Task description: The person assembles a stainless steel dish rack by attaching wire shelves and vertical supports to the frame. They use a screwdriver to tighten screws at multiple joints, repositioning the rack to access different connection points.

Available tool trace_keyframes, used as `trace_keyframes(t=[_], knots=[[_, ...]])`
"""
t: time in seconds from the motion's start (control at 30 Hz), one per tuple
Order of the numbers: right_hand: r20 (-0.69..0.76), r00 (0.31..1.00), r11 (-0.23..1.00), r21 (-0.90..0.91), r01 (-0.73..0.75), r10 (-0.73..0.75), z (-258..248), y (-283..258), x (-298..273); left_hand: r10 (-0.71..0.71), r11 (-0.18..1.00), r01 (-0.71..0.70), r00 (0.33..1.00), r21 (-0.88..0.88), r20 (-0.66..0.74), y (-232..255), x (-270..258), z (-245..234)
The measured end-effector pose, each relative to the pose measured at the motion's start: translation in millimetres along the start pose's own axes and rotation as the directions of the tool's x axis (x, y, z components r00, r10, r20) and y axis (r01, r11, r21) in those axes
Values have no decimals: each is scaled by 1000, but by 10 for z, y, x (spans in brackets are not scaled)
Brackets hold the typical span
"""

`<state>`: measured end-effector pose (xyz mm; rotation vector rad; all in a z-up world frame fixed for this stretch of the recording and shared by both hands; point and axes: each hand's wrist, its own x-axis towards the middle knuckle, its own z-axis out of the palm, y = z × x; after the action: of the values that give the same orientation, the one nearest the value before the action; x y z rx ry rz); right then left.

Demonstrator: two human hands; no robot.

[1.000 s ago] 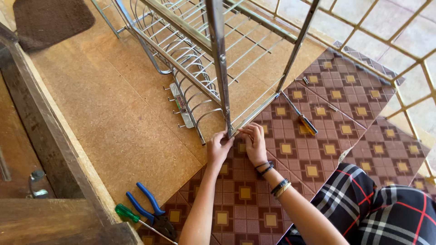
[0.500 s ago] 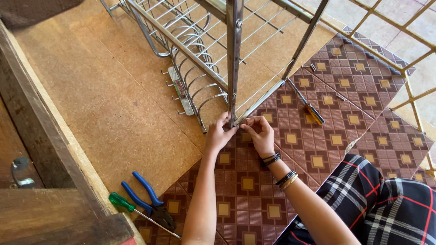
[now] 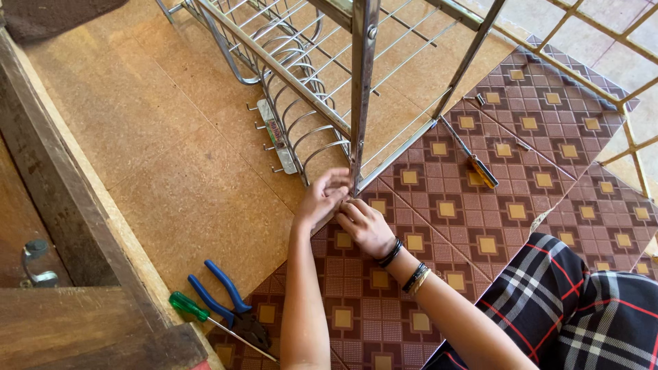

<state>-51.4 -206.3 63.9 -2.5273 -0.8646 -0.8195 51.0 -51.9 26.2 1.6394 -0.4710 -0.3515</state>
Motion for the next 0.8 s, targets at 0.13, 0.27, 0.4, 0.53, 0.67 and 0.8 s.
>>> trace_keyframes(t=[0.13, 0.27, 0.4, 0.53, 0.67, 0.8], knots=[[26, 1000, 1000, -20, -7, 7, 22, -47, 3, -202, 949, 201, 979, 243, -23, 73, -32, -85], [1, 998, 998, -29, -58, 58, 8, -100, -16, -456, 890, 455, 885, 32, 93, 69, -84, -194], [-5, 988, 987, 38, -154, 154, -2, -67, 33, -501, 826, 534, 843, -182, 197, -18, -179, -330], [-15, 985, 985, 36, -169, 169, -52, 1, 69, -434, 806, 488, 872, -335, 228, -214, -99, -246], [-61, 994, 995, 8, -95, 96, -122, 63, 89, -366, 835, 428, 901, -346, 231, -371, -63, -187], [-70, 985, 981, 126, -149, 158, -98, 95, 47, -331, 864, 382, 922, -328, 203, -336, -66, -185]])
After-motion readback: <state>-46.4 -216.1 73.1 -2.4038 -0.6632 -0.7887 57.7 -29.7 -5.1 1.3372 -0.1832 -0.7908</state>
